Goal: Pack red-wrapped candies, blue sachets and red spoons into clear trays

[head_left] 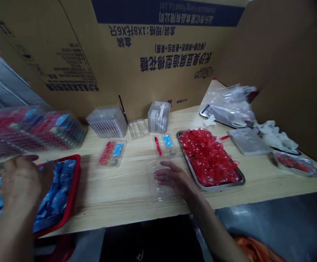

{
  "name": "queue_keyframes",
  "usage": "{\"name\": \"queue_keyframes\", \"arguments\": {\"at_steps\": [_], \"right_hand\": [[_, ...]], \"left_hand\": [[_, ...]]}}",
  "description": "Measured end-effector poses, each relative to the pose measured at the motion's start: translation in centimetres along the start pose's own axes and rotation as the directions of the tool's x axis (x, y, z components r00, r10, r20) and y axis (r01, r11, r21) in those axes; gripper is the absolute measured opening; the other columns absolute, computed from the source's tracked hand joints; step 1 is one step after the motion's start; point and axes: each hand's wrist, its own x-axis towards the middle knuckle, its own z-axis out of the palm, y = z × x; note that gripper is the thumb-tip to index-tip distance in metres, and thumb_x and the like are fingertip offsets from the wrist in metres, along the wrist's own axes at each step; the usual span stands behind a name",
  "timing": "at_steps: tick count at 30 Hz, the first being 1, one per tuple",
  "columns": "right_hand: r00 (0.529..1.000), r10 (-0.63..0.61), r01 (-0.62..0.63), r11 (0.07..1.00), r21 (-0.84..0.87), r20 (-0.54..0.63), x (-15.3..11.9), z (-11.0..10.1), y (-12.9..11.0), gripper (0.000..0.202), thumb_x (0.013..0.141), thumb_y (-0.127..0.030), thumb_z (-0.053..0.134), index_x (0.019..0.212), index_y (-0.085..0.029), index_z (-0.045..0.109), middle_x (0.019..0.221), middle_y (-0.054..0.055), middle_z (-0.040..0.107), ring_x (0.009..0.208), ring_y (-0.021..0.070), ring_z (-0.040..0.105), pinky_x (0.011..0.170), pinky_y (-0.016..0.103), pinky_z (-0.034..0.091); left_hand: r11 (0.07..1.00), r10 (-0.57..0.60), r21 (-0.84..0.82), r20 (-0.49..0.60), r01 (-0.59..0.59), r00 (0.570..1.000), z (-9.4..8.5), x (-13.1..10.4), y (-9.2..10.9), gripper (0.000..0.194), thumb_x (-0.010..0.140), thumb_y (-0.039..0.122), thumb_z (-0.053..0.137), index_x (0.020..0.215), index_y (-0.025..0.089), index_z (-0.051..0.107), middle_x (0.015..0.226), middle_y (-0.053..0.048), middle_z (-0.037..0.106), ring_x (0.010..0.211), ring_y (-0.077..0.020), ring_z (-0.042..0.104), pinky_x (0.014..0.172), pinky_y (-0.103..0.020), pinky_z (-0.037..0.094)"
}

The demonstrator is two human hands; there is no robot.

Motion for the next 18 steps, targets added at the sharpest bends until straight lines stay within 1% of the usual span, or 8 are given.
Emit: {"name": "queue_keyframes", "arguments": {"at_steps": [3,4,6,8,11,14,16,18], "right_hand": [[0.997,-0.052,0.052,0.999,0.003,0.053,0.1,1.3,0.1,0.051,0.066,-0.024,0.076,0.112,-0.019,0.055,0.094,0.009,0.076,0.081,0.0212,0.072,0.075,0.034,0.052],[0.995,-0.064,0.064,0.998,-0.006,0.07,0.1,1.7,0.2,0.049,0.067,-0.025,0.075,0.111,-0.019,0.055,0.094,0.009,0.076,0.08,0.0204,0.072,0.074,0.033,0.052],[0.993,-0.086,0.09,0.995,-0.05,0.083,0.1,2.5,0.5,0.044,0.069,-0.025,0.071,0.11,-0.02,0.056,0.093,0.007,0.076,0.077,0.0193,0.071,0.072,0.032,0.051],[0.991,-0.114,0.125,0.976,-0.176,0.071,0.2,2.6,0.6,0.04,0.072,-0.024,0.066,0.111,-0.02,0.056,0.091,0.005,0.074,0.075,0.0184,0.069,0.069,0.032,0.052],[0.975,-0.219,0.191,0.775,-0.603,0.026,-0.2,1.4,-0.5,0.043,0.082,-0.021,0.055,0.125,-0.018,0.051,0.094,0.006,0.071,0.075,0.0188,0.066,0.069,0.033,0.052],[0.856,-0.514,0.091,0.25,-0.964,-0.052,-1.3,-1.0,-3.4,0.048,0.088,-0.014,0.044,0.136,-0.013,0.048,0.108,0.014,0.067,0.093,0.0231,0.063,0.082,0.037,0.049],[0.751,-0.655,-0.138,-0.035,-0.99,-0.081,-2.2,-2.7,-5.4,0.047,0.088,-0.012,0.044,0.134,-0.014,0.052,0.116,0.018,0.061,0.105,0.0277,0.058,0.088,0.04,0.046],[0.734,-0.669,-0.343,-0.215,-0.914,-0.119,-2.6,-4.3,-7.0,0.042,0.086,-0.012,0.047,0.126,-0.016,0.058,0.118,0.019,0.059,0.108,0.0329,0.055,0.089,0.045,0.044]], "left_hand": [[0.975,0.072,-0.218,0.109,-0.047,0.991,2.5,-4.1,4.1,0.034,0.079,0.044,0.06,0.104,0.022,0.061,0.108,-0.008,0.065,0.113,-0.0338,0.059,0.1,-0.056,0.044],[0.911,0.075,-0.41,0.26,0.039,0.963,3.6,-5.8,5.9,0.038,0.081,0.048,0.06,0.109,0.023,0.059,0.103,-0.006,0.067,0.101,-0.0285,0.064,0.091,-0.048,0.051],[0.723,0.173,-0.624,0.579,0.296,0.797,6.2,-9.1,9.2,0.056,0.072,0.052,0.072,0.117,0.023,0.056,0.1,-0.005,0.069,0.087,-0.0229,0.067,0.076,-0.036,0.054],[0.588,0.196,-0.638,0.709,0.497,0.678,8.8,-11.6,11.5,0.061,0.063,0.052,0.079,0.111,0.02,0.06,0.092,-0.004,0.07,0.075,-0.0188,0.065,0.066,-0.029,0.051],[0.535,0.187,-0.597,0.774,0.598,0.605,12.1,-13.3,12.6,0.052,0.061,0.051,0.08,0.098,0.016,0.067,0.079,-0.003,0.068,0.068,-0.0158,0.061,0.062,-0.026,0.047],[0.661,0.272,-0.63,0.708,0.408,0.652,14.5,-13.9,12.2,0.043,0.07,0.049,0.072,0.097,0.015,0.07,0.081,-0.005,0.068,0.072,-0.0191,0.062,0.067,-0.031,0.049],[0.758,0.379,-0.645,0.551,0.091,0.744,15.2,-14.5,11.9,0.034,0.077,0.043,0.065,0.097,0.016,0.072,0.093,-0.01,0.068,0.087,-0.0251,0.063,0.078,-0.04,0.051],[0.773,0.518,-0.591,0.376,-0.232,0.768,15.2,-15.5,11.8,0.029,0.084,0.034,0.059,0.102,0.017,0.073,0.109,-0.015,0.067,0.106,-0.0305,0.059,0.091,-0.048,0.048]]}}
